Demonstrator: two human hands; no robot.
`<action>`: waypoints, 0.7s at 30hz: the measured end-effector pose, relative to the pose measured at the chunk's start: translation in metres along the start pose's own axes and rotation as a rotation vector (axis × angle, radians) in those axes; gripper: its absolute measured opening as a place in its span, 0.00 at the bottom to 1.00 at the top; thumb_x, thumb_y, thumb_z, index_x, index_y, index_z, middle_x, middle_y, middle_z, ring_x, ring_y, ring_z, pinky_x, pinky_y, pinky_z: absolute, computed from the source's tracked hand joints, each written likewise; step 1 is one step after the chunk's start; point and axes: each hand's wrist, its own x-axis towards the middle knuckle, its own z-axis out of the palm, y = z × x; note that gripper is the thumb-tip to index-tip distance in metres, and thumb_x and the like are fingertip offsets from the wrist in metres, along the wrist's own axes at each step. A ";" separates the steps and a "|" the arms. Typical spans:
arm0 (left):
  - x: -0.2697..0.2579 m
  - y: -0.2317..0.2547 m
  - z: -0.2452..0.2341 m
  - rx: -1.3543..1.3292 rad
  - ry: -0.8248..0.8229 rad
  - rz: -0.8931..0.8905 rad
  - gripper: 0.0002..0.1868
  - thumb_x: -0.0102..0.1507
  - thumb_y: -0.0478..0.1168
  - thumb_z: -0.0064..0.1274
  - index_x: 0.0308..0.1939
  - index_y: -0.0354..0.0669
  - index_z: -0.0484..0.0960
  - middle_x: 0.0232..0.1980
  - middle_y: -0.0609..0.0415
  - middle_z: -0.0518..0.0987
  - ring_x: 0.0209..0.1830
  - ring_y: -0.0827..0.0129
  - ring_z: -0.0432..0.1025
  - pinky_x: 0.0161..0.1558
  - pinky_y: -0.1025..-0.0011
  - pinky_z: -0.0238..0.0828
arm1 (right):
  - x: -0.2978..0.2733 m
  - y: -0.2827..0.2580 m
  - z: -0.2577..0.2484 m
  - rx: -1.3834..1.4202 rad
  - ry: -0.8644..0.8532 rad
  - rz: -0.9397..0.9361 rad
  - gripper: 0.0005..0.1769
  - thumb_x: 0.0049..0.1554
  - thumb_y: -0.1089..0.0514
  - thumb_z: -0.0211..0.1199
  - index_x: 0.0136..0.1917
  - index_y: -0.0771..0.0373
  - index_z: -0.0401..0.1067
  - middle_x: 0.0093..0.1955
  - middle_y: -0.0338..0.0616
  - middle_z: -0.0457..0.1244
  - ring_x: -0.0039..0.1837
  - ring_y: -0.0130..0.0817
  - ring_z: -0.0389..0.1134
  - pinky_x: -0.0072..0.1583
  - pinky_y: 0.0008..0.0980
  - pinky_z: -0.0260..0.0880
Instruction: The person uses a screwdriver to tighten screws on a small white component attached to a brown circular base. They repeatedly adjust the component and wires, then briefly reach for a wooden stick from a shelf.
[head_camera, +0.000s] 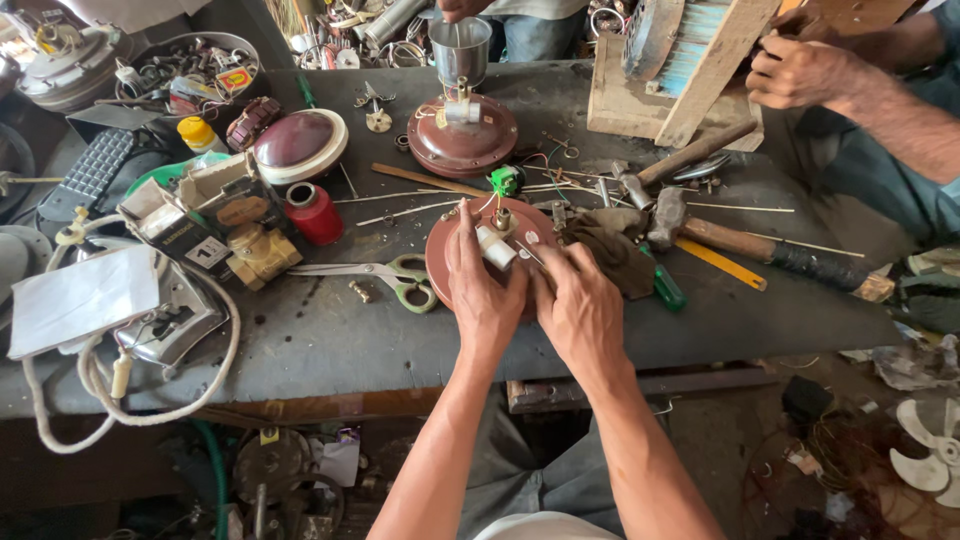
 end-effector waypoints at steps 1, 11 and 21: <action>0.000 -0.001 0.000 -0.006 -0.001 0.000 0.49 0.57 0.29 0.58 0.80 0.34 0.52 0.68 0.37 0.71 0.70 0.43 0.65 0.70 0.55 0.61 | 0.000 0.001 0.000 -0.008 -0.002 0.006 0.14 0.57 0.64 0.65 0.57 0.63 0.77 0.48 0.49 0.66 0.46 0.51 0.70 0.47 0.44 0.71; 0.001 0.003 -0.002 -0.066 0.042 0.026 0.48 0.55 0.29 0.60 0.78 0.31 0.56 0.66 0.34 0.72 0.68 0.41 0.66 0.71 0.55 0.60 | 0.001 -0.004 0.003 -0.031 0.054 0.023 0.09 0.60 0.62 0.65 0.55 0.61 0.77 0.47 0.48 0.66 0.46 0.52 0.70 0.47 0.45 0.71; 0.005 0.001 -0.003 -0.063 0.026 0.010 0.49 0.54 0.29 0.59 0.79 0.30 0.55 0.67 0.32 0.70 0.70 0.40 0.64 0.71 0.55 0.59 | 0.004 -0.008 0.002 -0.037 0.020 0.039 0.11 0.60 0.60 0.66 0.57 0.59 0.77 0.46 0.51 0.67 0.47 0.55 0.70 0.47 0.47 0.70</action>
